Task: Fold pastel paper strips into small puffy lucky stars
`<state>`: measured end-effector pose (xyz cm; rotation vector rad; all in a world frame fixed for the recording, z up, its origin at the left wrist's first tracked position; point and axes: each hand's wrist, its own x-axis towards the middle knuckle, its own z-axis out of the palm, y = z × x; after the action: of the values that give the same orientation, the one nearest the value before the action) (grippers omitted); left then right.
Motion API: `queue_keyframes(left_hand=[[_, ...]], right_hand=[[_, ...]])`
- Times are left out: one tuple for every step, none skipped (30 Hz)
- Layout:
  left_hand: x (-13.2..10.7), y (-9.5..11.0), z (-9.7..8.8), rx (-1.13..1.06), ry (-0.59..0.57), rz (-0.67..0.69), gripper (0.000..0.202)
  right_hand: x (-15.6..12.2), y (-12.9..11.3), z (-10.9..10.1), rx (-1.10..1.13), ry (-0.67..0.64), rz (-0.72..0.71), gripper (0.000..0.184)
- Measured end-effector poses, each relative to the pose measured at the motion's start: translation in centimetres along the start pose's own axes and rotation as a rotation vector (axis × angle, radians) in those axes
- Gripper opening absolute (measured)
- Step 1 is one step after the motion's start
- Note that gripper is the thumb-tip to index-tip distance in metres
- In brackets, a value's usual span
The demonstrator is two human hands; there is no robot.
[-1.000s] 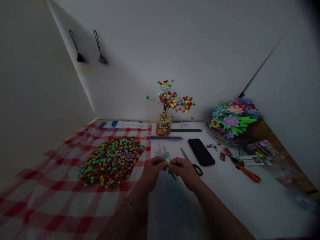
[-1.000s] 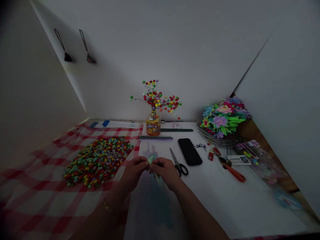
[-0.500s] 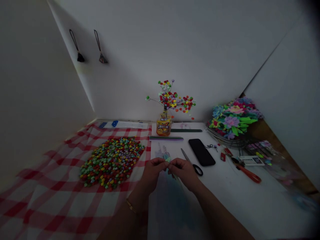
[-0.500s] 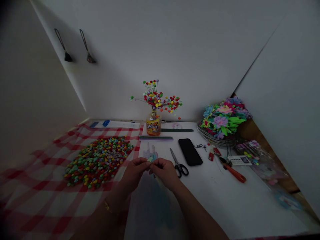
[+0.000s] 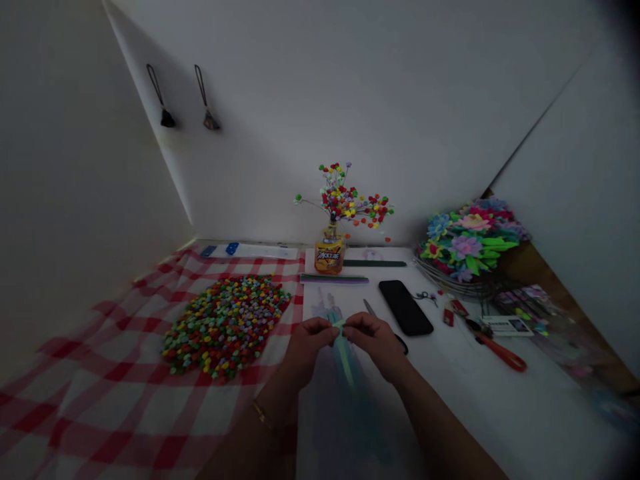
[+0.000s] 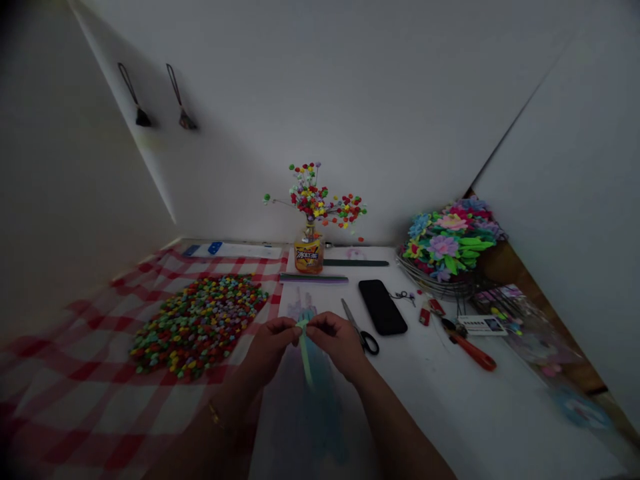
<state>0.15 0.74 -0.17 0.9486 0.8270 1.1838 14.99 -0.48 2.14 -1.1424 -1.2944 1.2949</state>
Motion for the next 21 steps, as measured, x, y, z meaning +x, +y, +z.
queue_keyframes(left_hand=[[-0.06,0.11,0.05,0.024,-0.011,-0.001,0.014],[-0.11,0.19,0.11,0.045,-0.017,-0.004,0.015],[-0.16,0.24,0.17,0.06,-0.018,-0.006,0.015],[-0.21,0.27,0.23,0.071,-0.013,-0.009,0.016],[-0.24,0.27,0.27,0.078,-0.008,-0.011,0.016],[-0.25,0.25,0.31,0.081,-0.008,-0.011,0.016],[-0.26,0.23,0.32,0.081,-0.015,-0.012,0.015],[-0.26,0.19,0.32,0.079,-0.028,-0.011,0.015],[-0.25,0.16,0.3,0.076,-0.045,-0.01,0.014],[-0.24,0.14,0.27,0.073,-0.063,-0.01,0.013],[-0.24,0.13,0.23,0.071,-0.08,-0.009,0.012],[-0.24,0.14,0.19,0.073,-0.091,-0.007,0.011],[-0.26,0.18,0.16,0.076,-0.1,-0.006,0.011],[-0.28,0.24,0.14,0.078,-0.105,-0.004,0.011],[-0.32,0.32,0.12,0.082,-0.106,-0.001,0.011],[-0.36,0.41,0.12,0.084,-0.11,-0.002,0.011],[-0.4,0.49,0.13,0.086,-0.113,-0.004,0.011],[-0.43,0.55,0.14,0.087,-0.119,-0.01,0.011],[-0.45,0.58,0.15,0.088,-0.128,-0.016,0.011],[-0.46,0.57,0.16,0.088,-0.134,-0.019,0.011],[-0.44,0.54,0.16,0.083,-0.138,-0.017,0.012]], right_hand=[[0.03,0.14,0.01,0.007,0.02,-0.005,0.019],[0.04,0.29,0.04,0.004,0.031,-0.008,0.019],[0.04,0.43,0.08,-0.005,0.034,-0.01,0.018],[0.03,0.54,0.13,-0.014,0.037,-0.011,0.018],[0.01,0.62,0.18,-0.016,0.042,-0.011,0.018],[-0.02,0.66,0.21,-0.009,0.046,-0.006,0.018],[-0.04,0.67,0.23,0.005,0.048,0.002,0.018],[-0.06,0.66,0.23,0.023,0.044,0.009,0.018],[-0.08,0.63,0.23,0.044,0.038,0.013,0.018],[-0.09,0.58,0.21,0.063,0.028,0.016,0.018],[-0.1,0.52,0.2,0.078,0.019,0.019,0.018],[-0.11,0.45,0.19,0.085,0.014,0.024,0.018],[-0.11,0.37,0.18,0.087,0.011,0.032,0.018],[-0.11,0.29,0.19,0.083,0.007,0.04,0.018],[-0.12,0.23,0.2,0.075,0.004,0.048,0.019],[-0.12,0.19,0.2,0.069,0.005,0.055,0.019],[-0.12,0.17,0.21,0.069,0.005,0.06,0.019],[-0.13,0.18,0.22,0.077,0.001,0.065,0.019],[-0.13,0.19,0.23,0.089,-0.003,0.071,0.019],[-0.14,0.21,0.24,0.101,-0.01,0.075,0.02],[-0.15,0.22,0.26,0.108,-0.018,0.072,0.02]])
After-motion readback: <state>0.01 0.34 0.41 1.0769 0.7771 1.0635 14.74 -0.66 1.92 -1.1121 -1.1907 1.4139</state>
